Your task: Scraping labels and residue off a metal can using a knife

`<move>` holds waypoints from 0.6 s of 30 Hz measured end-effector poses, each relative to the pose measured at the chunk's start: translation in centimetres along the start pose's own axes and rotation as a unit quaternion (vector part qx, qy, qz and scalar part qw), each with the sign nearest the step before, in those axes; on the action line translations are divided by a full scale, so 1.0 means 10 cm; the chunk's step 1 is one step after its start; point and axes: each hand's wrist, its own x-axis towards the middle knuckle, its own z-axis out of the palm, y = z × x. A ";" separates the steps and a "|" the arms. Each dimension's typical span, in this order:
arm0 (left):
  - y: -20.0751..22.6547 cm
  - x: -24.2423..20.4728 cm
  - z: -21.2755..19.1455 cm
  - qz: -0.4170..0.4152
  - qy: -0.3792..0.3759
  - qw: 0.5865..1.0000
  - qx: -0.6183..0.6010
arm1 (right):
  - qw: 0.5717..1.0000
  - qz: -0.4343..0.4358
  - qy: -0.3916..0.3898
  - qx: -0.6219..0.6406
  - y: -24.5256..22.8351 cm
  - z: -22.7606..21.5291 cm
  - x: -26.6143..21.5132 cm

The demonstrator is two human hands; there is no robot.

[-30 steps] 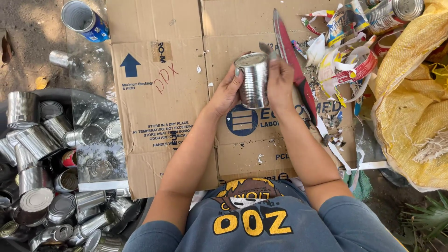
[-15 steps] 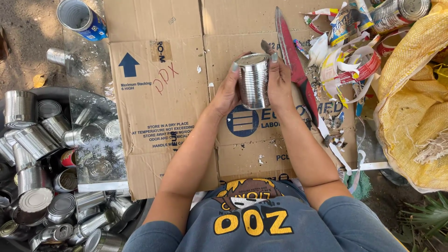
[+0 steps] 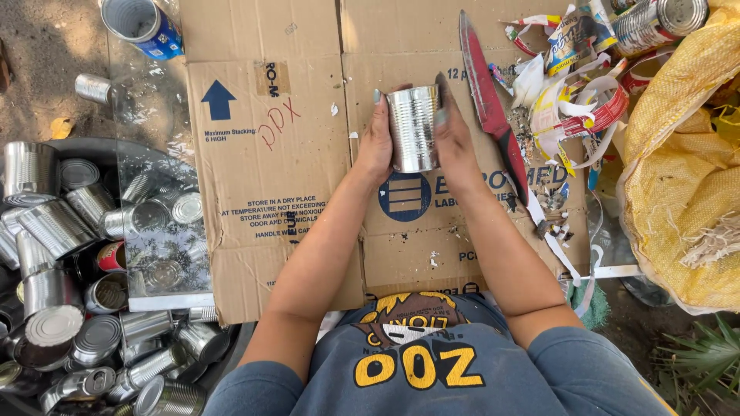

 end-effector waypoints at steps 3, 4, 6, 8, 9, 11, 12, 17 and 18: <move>0.08 -0.03 0.08 -0.008 0.014 1.000 -0.010 | 0.999 -0.016 0.019 -0.040 0.02 0.02 -0.09; 0.09 -0.03 0.08 -0.007 0.014 1.000 -0.010 | 0.999 -0.017 0.018 -0.041 0.11 0.01 -0.09; 0.11 -0.03 0.11 -0.035 0.046 0.997 -0.046 | 0.989 0.013 0.145 0.006 0.29 -0.01 -0.11; 0.06 -0.04 0.09 -0.023 0.024 0.999 -0.036 | 0.994 0.009 0.111 0.003 0.12 -0.02 -0.16; 0.03 -0.04 0.08 -0.013 0.006 1.000 -0.028 | 0.997 0.008 0.074 -0.001 0.04 -0.02 -0.17; 0.03 -0.06 0.10 0.010 0.004 1.000 -0.030 | 0.999 0.018 0.033 -0.002 0.00 -0.03 -0.21; 0.02 -0.08 0.11 0.031 0.000 0.999 -0.032 | 1.000 0.028 -0.007 -0.004 -0.02 -0.04 -0.24; 0.01 -0.07 0.06 0.021 -0.007 0.999 -0.045 | 0.998 0.030 0.048 -0.010 0.15 -0.09 -0.32; 0.02 -0.06 0.05 0.007 -0.007 0.998 -0.060 | 0.995 0.037 0.084 -0.031 0.16 -0.11 -0.33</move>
